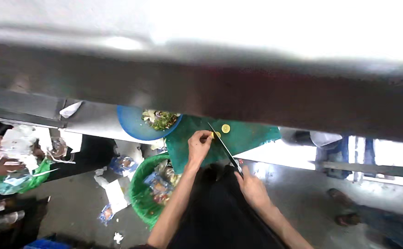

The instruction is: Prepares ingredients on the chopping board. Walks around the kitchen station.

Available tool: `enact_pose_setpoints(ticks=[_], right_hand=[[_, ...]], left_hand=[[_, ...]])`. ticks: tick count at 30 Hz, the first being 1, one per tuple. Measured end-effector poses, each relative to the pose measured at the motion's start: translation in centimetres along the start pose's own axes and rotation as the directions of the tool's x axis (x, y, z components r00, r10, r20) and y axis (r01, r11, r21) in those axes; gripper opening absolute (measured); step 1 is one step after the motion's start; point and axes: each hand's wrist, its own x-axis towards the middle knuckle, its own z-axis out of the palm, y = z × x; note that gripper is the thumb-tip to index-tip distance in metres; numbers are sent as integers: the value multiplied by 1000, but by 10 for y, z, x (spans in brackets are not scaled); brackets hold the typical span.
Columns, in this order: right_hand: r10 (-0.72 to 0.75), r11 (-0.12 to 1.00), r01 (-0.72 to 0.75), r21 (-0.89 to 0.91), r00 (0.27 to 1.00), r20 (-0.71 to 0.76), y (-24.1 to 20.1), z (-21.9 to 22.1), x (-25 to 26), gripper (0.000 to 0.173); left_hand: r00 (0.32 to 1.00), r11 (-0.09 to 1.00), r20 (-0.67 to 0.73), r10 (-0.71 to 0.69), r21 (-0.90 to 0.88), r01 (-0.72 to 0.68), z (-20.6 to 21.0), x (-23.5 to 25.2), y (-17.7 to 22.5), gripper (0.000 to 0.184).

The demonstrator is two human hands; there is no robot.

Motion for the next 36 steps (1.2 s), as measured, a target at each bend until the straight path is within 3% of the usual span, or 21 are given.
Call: enact_pose_setpoints(ticks=[3,7,9,14,18,25,36], right_hand=[[-14,998,10,62,998,65,17,-7,-8,49],[-87,988,104,117,986,-145,-9,-7,5,47],[-91,988,109,109,983,-161,-23,-7,15,46],[-128,987,144,75,975,-182,-27,-2,29,45],[-123,988,138,71,976,-179,-27,-1,28,44],[-160,983,175,46,958,-237,-29,0,29,42],[-157,988,153,-36,961,-228,-33,-4,29,42]], left_hand=[[994,996,74,78,26,-80,-11,2,-3,18],[996,998,87,26,46,-30,-12,11,-6,27],[994,995,98,-39,91,30,-13,11,-2,23],[992,996,120,-38,83,28,-8,13,-3,15],[995,998,82,-63,-12,64,-1,12,-7,18],[984,984,31,-176,-17,176,5,12,-3,15],[990,992,-63,-129,-9,129,11,7,-4,12]])
